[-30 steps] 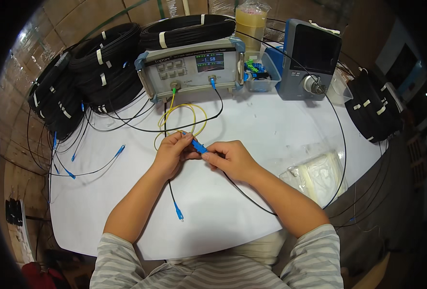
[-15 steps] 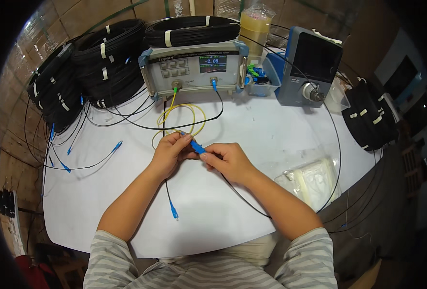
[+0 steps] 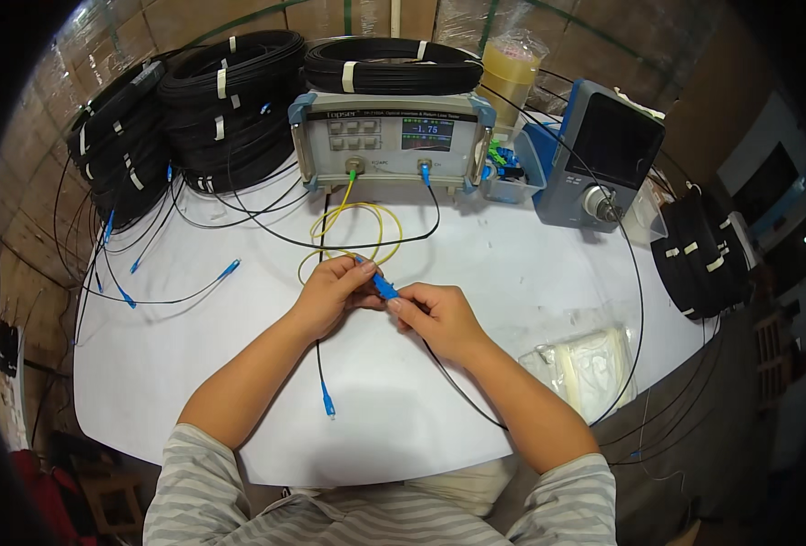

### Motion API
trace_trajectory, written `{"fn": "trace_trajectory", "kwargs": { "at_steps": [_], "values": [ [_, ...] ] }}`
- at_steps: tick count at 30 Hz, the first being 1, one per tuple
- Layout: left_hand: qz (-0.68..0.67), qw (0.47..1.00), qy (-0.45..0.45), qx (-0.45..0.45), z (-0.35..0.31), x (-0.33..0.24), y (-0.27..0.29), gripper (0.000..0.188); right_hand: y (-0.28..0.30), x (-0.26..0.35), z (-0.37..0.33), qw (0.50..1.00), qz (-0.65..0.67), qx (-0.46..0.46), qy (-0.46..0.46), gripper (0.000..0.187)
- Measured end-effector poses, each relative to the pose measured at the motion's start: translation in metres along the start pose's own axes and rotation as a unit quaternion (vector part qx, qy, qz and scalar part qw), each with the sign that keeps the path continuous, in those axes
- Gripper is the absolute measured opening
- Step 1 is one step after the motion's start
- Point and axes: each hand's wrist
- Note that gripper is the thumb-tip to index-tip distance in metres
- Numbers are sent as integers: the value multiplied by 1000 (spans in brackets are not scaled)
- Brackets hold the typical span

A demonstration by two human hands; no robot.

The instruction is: Testing the continuity and signal of fiber optic cables using a light source and power meter.

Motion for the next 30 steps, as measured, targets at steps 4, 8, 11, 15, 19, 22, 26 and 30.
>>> {"fn": "trace_trajectory", "kwargs": {
  "at_steps": [4, 8, 11, 15, 19, 22, 26, 30],
  "values": [
    [4, 1000, 10, -4, -1, -3, 0, 26, -1, 3, 1, 1000, -1, -2, -4, 21],
    [15, 1000, 9, 1, -2, -3, -1, 27, -1, 2, 1, 1000, -13, 1, 7, 21],
    [21, 1000, 1, 6, -3, -4, -2, 29, -3, 4, -1, 1000, 1, -10, -2, 21],
    [32, 999, -3, -10, -6, -6, -6, 25, -3, 3, 0, 1000, -10, -9, 12, 22],
    [20, 1000, -5, -8, -2, -1, -6, 26, -1, 5, -1, 1000, -15, -14, 12, 24],
    [35, 999, -20, -2, -1, 2, -2, 27, -3, 7, -2, 999, -25, -14, 19, 25],
    [42, 999, -8, -2, -1, 0, -3, 26, 0, 4, 0, 1000, -21, 0, 18, 21],
    [30, 1000, 2, 4, -2, -3, -2, 24, -5, 11, -3, 1000, -9, -19, 3, 23]
  ]
}}
Point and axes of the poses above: each hand's wrist, its own z-axis towards the middle knuckle, its own y-axis out of the back of the hand, x = y × z, and after that the axes turned 6 degrees about z, right-handed
